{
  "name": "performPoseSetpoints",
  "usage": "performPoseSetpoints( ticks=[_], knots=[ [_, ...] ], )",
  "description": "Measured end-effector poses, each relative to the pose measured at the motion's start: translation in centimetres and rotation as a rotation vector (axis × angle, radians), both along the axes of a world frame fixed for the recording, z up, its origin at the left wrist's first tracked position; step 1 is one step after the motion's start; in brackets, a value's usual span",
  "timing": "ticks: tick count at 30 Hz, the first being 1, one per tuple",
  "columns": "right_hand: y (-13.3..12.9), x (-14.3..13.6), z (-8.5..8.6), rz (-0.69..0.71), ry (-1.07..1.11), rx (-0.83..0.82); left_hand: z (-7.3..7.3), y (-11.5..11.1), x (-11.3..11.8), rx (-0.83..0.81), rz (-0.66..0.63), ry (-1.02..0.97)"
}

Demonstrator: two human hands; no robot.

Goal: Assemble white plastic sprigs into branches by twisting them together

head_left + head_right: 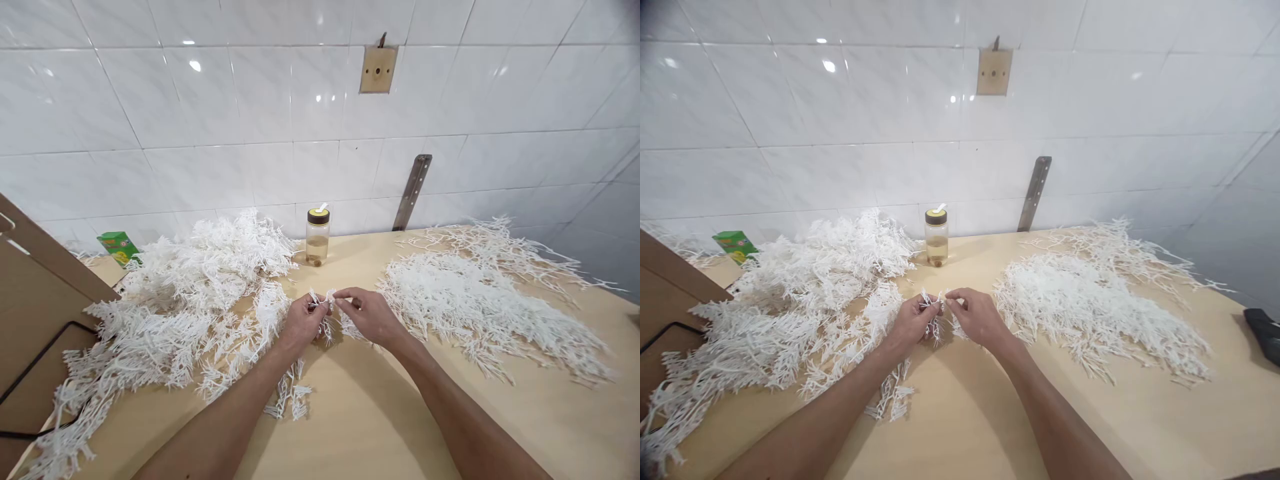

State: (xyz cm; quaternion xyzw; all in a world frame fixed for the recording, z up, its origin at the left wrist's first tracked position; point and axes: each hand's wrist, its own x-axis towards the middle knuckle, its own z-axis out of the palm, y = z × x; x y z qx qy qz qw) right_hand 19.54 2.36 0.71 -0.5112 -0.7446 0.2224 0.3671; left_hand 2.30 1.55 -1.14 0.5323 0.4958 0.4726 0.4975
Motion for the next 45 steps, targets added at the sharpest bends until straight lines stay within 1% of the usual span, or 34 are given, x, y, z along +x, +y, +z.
performPoseSetpoints(
  ticks=[1, 3, 7, 11, 15, 18, 20, 22, 26, 29, 31, 33, 35, 37, 39, 42, 43, 45],
  knots=[
    [-0.2, -0.6, -0.1, 0.038, -0.011, -0.018, -0.1, 0.1, 0.0, 0.012, -0.002, 0.010],
    [-0.3, -1.1, -0.2, 0.062, -0.018, -0.045, -0.4, 0.2, -0.1, 0.036, -0.010, 0.028],
    [-0.3, -0.9, -0.1, -0.004, -0.035, -0.080, -0.9, 0.5, 0.0, 0.065, -0.007, 0.073],
    [-0.6, -1.0, 0.1, -0.074, -0.071, -0.070, -0.8, 0.4, 0.2, 0.109, 0.021, 0.145],
    [-0.7, -1.3, -0.2, -0.098, -0.138, -0.011, -0.3, 0.2, 0.2, 0.199, 0.031, 0.277],
    [-0.7, -1.3, -0.6, -0.067, -0.194, 0.078, -0.3, 0.3, 0.1, 0.248, 0.028, 0.380],
    [-0.7, -1.1, -0.7, -0.036, -0.215, 0.131, -0.4, 0.5, 0.0, 0.246, 0.009, 0.403],
    [-0.7, -1.0, -0.7, -0.020, -0.202, 0.124, -0.5, 0.5, -0.1, 0.232, -0.017, 0.379],
    [-0.8, -0.7, -0.2, -0.022, -0.119, -0.024, -0.4, 0.4, -0.1, 0.186, -0.035, 0.210],
    [-0.9, -0.7, -0.1, -0.006, -0.081, -0.079, -0.2, 0.2, 0.0, 0.176, -0.031, 0.141],
    [-1.0, -0.9, -0.3, -0.011, -0.077, -0.078, -0.2, 0.2, 0.1, 0.192, -0.012, 0.187],
    [-1.1, -1.2, -0.5, -0.021, -0.093, -0.054, -0.4, 0.3, 0.2, 0.222, 0.037, 0.285],
    [-1.3, -1.7, -0.8, -0.032, -0.122, -0.004, -0.6, 0.5, 0.2, 0.249, 0.091, 0.390],
    [-1.7, -2.4, -1.0, -0.025, -0.145, 0.067, -0.8, 1.0, 0.2, 0.246, 0.123, 0.443],
    [-2.1, -3.0, -1.0, 0.019, -0.146, 0.138, -0.8, 1.4, 0.0, 0.218, 0.140, 0.416],
    [-2.4, -3.5, -0.8, 0.105, -0.069, 0.185, -0.7, 1.6, -0.4, 0.176, 0.136, 0.247],
    [-2.4, -3.5, -0.7, 0.100, -0.022, 0.175, -0.6, 1.6, -0.5, 0.149, 0.118, 0.170],
    [-2.0, -3.0, -0.4, 0.033, 0.071, 0.126, -0.5, 1.4, -0.6, 0.060, 0.067, 0.024]
  ],
)
